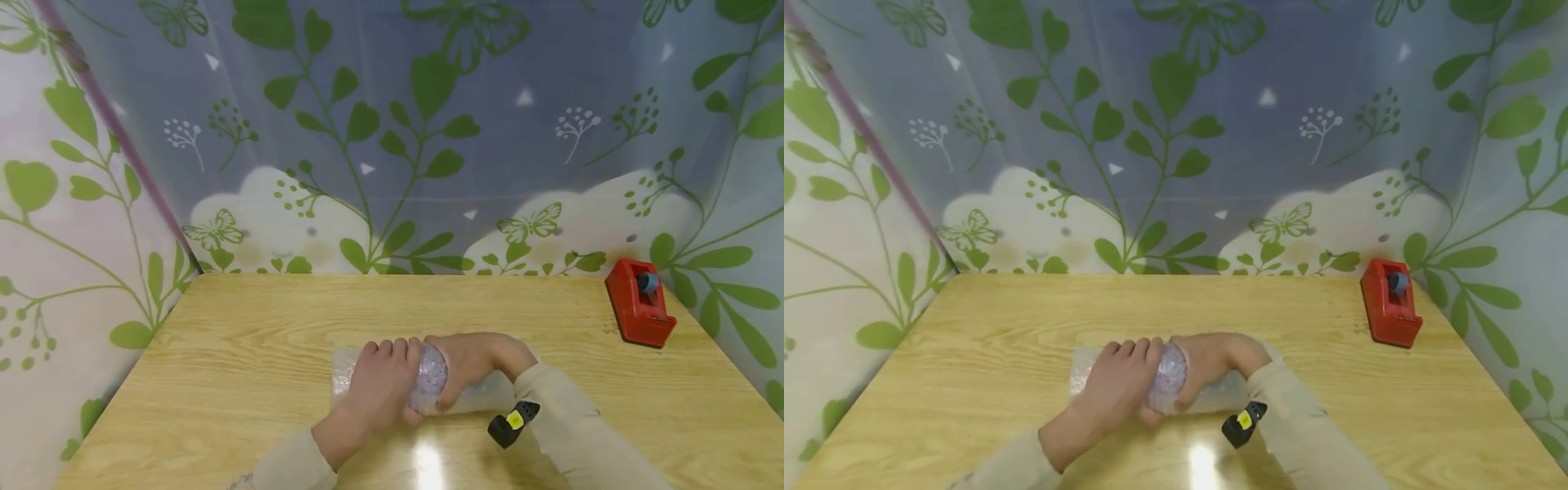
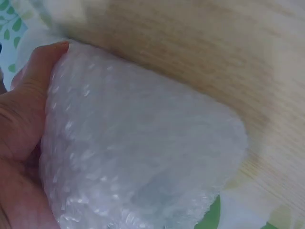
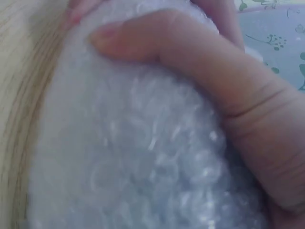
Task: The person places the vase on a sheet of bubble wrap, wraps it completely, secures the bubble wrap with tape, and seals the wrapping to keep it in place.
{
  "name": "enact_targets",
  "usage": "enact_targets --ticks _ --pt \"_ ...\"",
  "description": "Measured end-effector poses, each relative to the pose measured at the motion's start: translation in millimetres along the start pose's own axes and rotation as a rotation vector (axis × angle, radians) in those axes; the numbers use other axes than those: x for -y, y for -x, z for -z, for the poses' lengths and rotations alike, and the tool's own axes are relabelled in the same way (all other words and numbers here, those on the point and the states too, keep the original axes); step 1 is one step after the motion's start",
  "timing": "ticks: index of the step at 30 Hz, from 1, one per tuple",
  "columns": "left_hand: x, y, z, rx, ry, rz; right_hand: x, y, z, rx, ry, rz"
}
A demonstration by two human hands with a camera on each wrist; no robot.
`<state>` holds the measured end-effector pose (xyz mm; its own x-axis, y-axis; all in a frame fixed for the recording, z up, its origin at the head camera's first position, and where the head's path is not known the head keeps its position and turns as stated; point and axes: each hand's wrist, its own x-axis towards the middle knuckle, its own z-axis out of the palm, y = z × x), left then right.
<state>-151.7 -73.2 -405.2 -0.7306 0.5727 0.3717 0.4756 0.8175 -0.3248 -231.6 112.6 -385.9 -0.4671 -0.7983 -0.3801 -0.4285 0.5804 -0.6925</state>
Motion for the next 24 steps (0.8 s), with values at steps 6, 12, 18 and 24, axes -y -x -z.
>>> enact_targets --ticks 6,12,18,24 --pt "-4.4 5.6 0.4 -0.006 -0.014 -0.001 1.7 -5.8 6.5 0.146 -0.081 -0.050" --pt "-5.0 9.8 -3.8 0.002 0.026 0.002 6.3 -10.0 11.0 0.205 -0.071 -0.142" --pt "-1.0 10.9 -7.7 0.014 0.125 0.012 15.1 -2.7 4.4 0.089 0.014 -0.168" --pt "1.2 10.2 -6.2 0.059 0.147 0.008 36.5 18.6 -13.2 -0.203 0.400 -0.221"
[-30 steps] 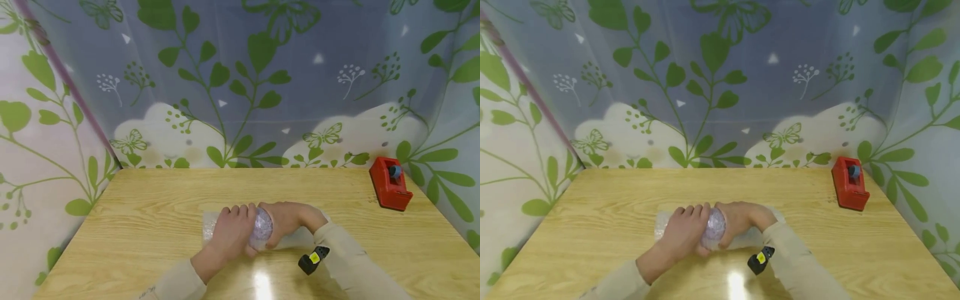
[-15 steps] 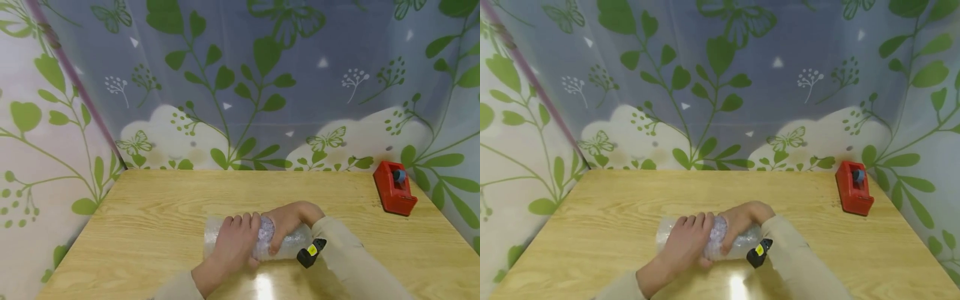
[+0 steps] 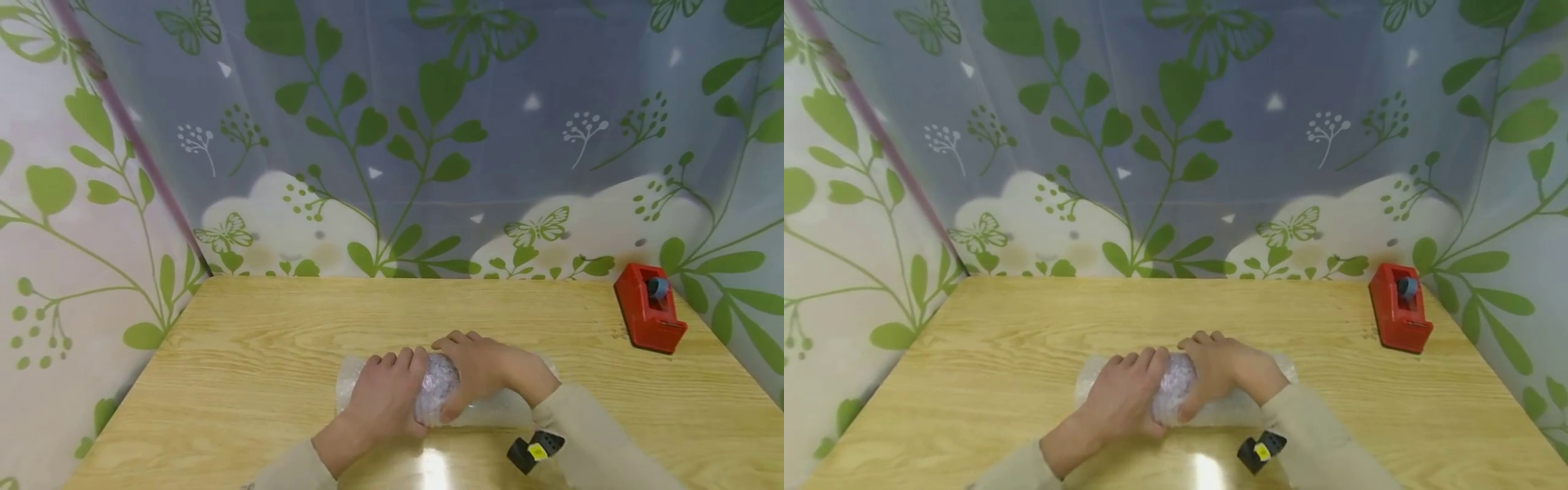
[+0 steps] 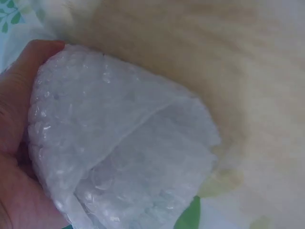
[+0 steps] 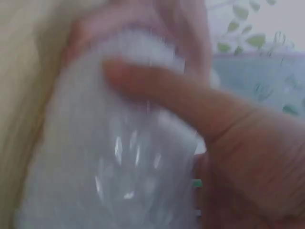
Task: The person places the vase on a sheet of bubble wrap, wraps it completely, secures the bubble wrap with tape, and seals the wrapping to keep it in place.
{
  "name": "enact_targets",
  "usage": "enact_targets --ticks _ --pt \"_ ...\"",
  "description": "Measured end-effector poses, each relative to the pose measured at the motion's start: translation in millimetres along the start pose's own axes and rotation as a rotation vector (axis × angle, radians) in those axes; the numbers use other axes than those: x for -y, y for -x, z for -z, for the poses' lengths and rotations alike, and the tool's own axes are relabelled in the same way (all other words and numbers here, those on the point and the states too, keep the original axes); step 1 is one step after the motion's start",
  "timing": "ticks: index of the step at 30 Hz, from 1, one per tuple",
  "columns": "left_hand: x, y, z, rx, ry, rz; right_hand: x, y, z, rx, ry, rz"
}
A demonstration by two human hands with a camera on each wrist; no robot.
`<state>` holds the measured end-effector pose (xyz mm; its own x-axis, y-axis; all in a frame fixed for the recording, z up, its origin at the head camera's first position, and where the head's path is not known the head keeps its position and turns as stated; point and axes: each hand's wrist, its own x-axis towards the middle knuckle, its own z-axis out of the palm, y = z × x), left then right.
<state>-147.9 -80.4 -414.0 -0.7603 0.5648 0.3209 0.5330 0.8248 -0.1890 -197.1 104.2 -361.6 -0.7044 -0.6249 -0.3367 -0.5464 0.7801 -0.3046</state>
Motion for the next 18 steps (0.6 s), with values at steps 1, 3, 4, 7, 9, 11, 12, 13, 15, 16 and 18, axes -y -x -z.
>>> enact_targets --ticks 1,3,4,7,9,11,12,13,15,16,18 --pt "-0.4 -1.2 0.5 0.012 -0.002 -0.003 2.6 5.4 -3.4 -0.051 0.049 0.012" --pt "-0.9 -3.8 1.8 0.033 -0.013 -0.011 8.3 14.6 -12.7 -0.157 0.128 0.035" --pt "-1.0 -5.1 2.5 0.045 -0.017 -0.015 10.9 17.7 -18.8 -0.212 0.166 0.039" --pt "-1.5 -8.0 4.8 0.069 -0.031 -0.024 16.0 21.1 -40.2 -0.387 0.265 0.031" --pt "-2.3 -9.2 6.0 0.081 -0.029 -0.022 17.1 18.9 -54.2 -0.501 0.302 0.002" --pt "-3.4 -10.6 6.8 0.100 -0.020 -0.012 16.7 15.9 -64.9 -0.592 0.324 -0.022" --pt "-3.7 -11.4 6.9 0.111 -0.013 -0.007 16.1 14.6 -68.9 -0.626 0.324 -0.032" --pt "-3.8 -11.8 7.0 0.118 -0.005 0.000 15.3 13.3 -72.1 -0.657 0.328 -0.034" --pt "-3.7 -12.8 6.9 0.133 0.013 0.009 12.5 11.4 -75.6 -0.703 0.344 -0.022" --pt "-3.2 -13.7 6.6 0.147 0.030 0.012 10.8 10.5 -75.8 -0.715 0.349 -0.007" --pt "-1.3 -15.5 6.6 0.176 0.073 0.015 6.5 8.8 -74.3 -0.719 0.368 0.026"
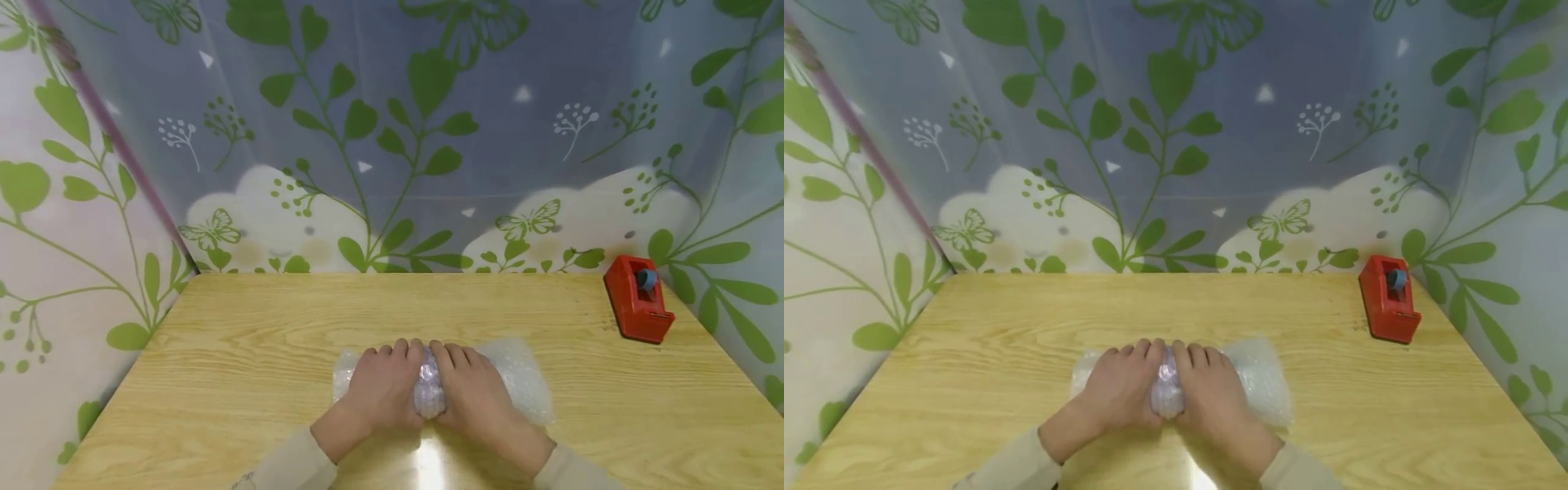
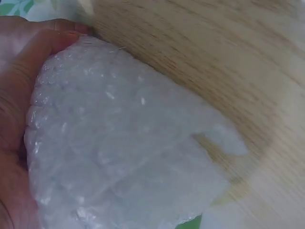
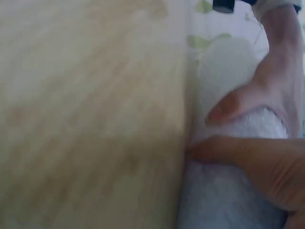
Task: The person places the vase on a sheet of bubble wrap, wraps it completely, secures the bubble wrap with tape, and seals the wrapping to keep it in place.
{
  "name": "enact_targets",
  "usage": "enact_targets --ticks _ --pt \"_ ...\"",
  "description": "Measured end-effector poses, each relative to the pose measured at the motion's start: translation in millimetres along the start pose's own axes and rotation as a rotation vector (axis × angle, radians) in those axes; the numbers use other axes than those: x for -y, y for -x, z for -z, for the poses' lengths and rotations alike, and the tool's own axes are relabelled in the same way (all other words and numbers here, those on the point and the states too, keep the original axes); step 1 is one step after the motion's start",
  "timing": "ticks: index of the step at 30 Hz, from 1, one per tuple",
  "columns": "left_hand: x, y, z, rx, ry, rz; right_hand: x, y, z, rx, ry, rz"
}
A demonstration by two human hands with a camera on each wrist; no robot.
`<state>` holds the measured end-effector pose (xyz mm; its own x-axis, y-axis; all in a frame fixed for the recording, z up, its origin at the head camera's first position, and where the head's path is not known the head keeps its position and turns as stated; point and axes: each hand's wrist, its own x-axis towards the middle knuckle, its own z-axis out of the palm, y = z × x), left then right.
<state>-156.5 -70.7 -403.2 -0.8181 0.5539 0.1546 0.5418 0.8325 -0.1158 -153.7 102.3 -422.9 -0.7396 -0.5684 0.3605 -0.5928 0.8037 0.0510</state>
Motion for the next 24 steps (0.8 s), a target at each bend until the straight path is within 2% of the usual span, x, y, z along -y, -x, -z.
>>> enact_targets --ticks 3,8,11,15,21,24 --pt "5.6 -5.1 2.8 0.078 0.115 0.002 -9.8 -7.1 4.1 0.068 -0.061 0.053" --pt "15.5 -12.2 7.4 0.260 0.383 0.038 -27.1 -23.5 16.3 0.350 -0.346 0.079" --pt "17.8 -13.8 8.2 0.306 0.459 0.057 -34.2 -31.3 19.3 0.472 -0.453 0.087" --pt "18.1 -12.9 7.6 0.267 0.416 0.041 -39.1 -40.2 21.9 0.578 -0.479 0.084" --pt "14.2 -3.8 4.0 0.058 0.173 -0.052 -41.7 -49.2 24.9 0.697 -0.490 0.046" --pt "12.4 1.4 1.4 -0.022 0.103 -0.074 -42.5 -53.1 25.6 0.751 -0.524 0.038"
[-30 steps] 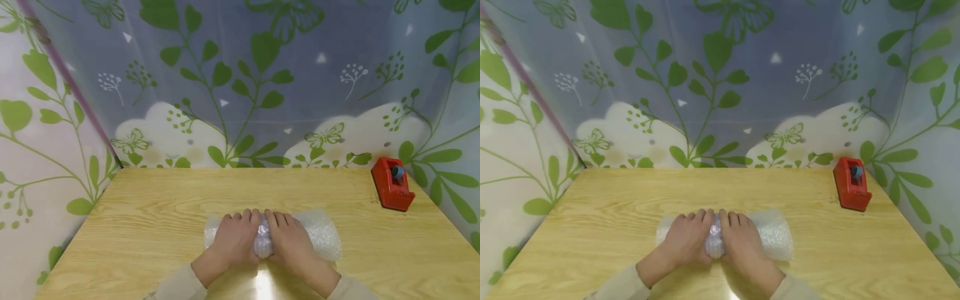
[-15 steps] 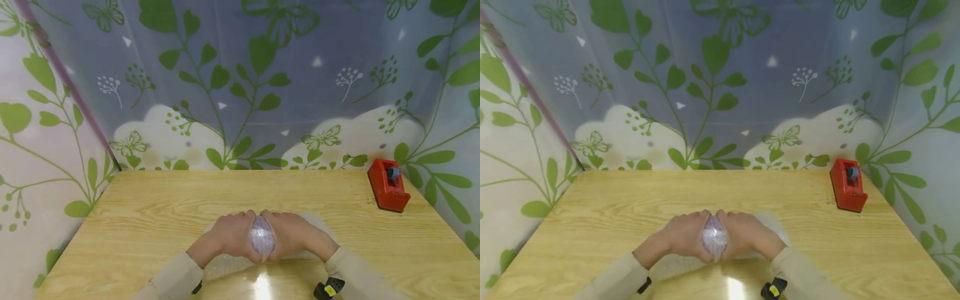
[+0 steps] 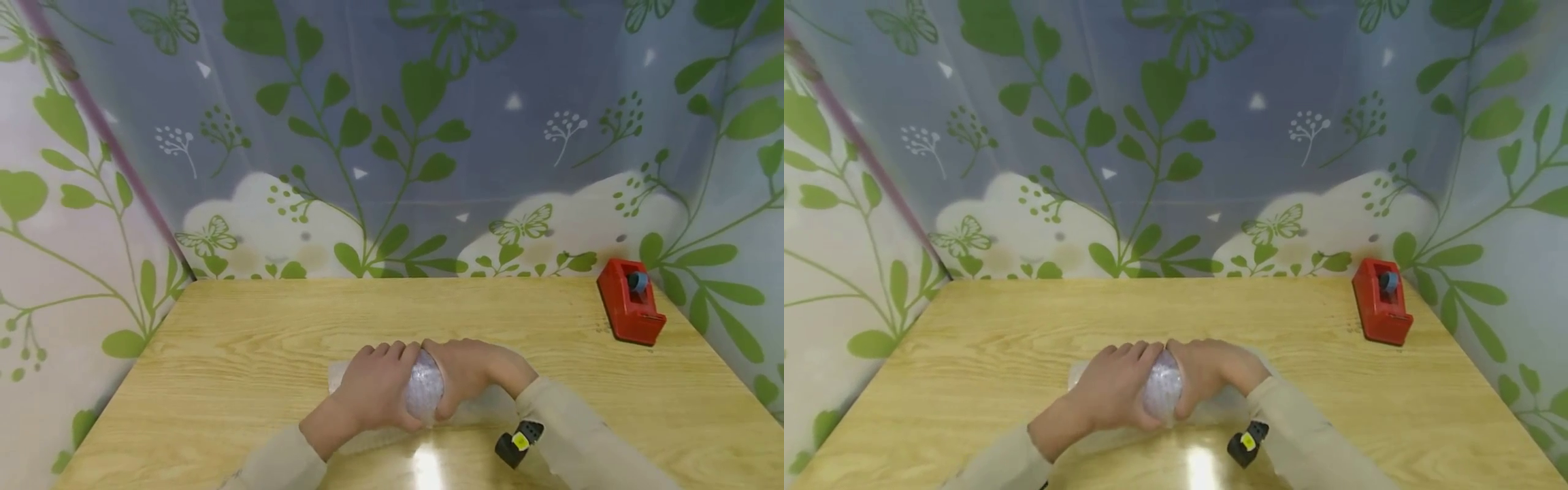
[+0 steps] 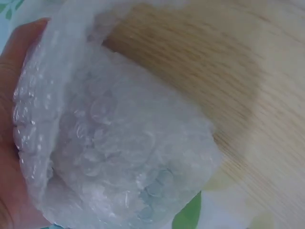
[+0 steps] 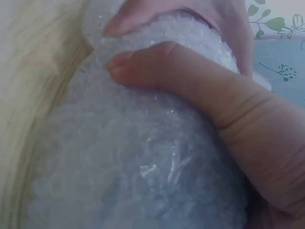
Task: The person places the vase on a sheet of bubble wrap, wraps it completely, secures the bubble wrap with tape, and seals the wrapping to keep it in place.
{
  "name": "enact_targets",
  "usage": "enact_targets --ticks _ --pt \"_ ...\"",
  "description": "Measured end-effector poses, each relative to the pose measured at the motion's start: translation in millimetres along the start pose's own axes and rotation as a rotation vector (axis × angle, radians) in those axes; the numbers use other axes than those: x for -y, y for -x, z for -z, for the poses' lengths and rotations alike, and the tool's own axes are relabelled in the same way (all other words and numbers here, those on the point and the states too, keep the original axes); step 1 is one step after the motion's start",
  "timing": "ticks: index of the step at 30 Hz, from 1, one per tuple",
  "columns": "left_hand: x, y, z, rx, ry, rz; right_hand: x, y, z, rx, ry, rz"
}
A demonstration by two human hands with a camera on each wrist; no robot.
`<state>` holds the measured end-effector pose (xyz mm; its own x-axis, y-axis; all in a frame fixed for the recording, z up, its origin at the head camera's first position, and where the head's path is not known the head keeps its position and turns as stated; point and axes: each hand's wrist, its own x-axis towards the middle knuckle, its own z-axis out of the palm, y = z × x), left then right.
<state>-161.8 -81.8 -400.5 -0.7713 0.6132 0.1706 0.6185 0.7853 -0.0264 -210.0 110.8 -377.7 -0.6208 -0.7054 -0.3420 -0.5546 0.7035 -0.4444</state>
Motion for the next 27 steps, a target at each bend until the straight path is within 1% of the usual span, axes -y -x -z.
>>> enact_targets --ticks 2,6,9,11,13,15,17,19,20,21,23,25,27 --pt "-0.8 3.4 -1.7 -0.029 -0.029 0.000 0.3 -3.2 2.2 0.048 -0.045 0.004" --pt "-6.6 9.3 -3.2 -0.058 -0.073 0.033 0.4 -9.9 8.2 0.167 -0.127 0.011" --pt "-13.1 12.0 -2.3 -0.061 -0.112 0.067 -1.0 -13.5 11.8 0.252 -0.182 -0.003" --pt "-16.4 12.8 0.2 -0.054 -0.137 0.079 -2.6 -15.8 13.5 0.318 -0.241 -0.003" --pt "-17.7 12.5 3.8 -0.013 -0.112 0.084 -5.2 -18.5 14.4 0.398 -0.316 0.018" --pt "-16.6 10.5 7.7 0.052 -0.060 0.083 -7.4 -21.1 15.4 0.478 -0.381 0.039" --pt "-13.1 6.9 11.4 0.127 0.024 0.094 -9.0 -23.4 17.3 0.531 -0.423 0.028" --pt "-8.6 2.9 14.7 0.200 0.106 0.112 -9.2 -24.9 19.0 0.555 -0.464 -0.008" --pt "-6.5 1.0 15.8 0.227 0.135 0.122 -9.0 -25.2 19.6 0.555 -0.478 -0.034" --pt "-4.6 -0.6 16.8 0.250 0.158 0.132 -8.0 -24.8 20.3 0.535 -0.479 -0.059" --pt "-1.7 -2.6 18.2 0.284 0.183 0.147 -4.2 -22.6 21.7 0.453 -0.437 -0.093" --pt "0.2 -3.6 19.0 0.314 0.189 0.162 1.6 -18.9 23.1 0.340 -0.345 -0.106" --pt "1.5 -4.1 19.6 0.337 0.183 0.174 9.3 -13.7 24.6 0.214 -0.212 -0.109"
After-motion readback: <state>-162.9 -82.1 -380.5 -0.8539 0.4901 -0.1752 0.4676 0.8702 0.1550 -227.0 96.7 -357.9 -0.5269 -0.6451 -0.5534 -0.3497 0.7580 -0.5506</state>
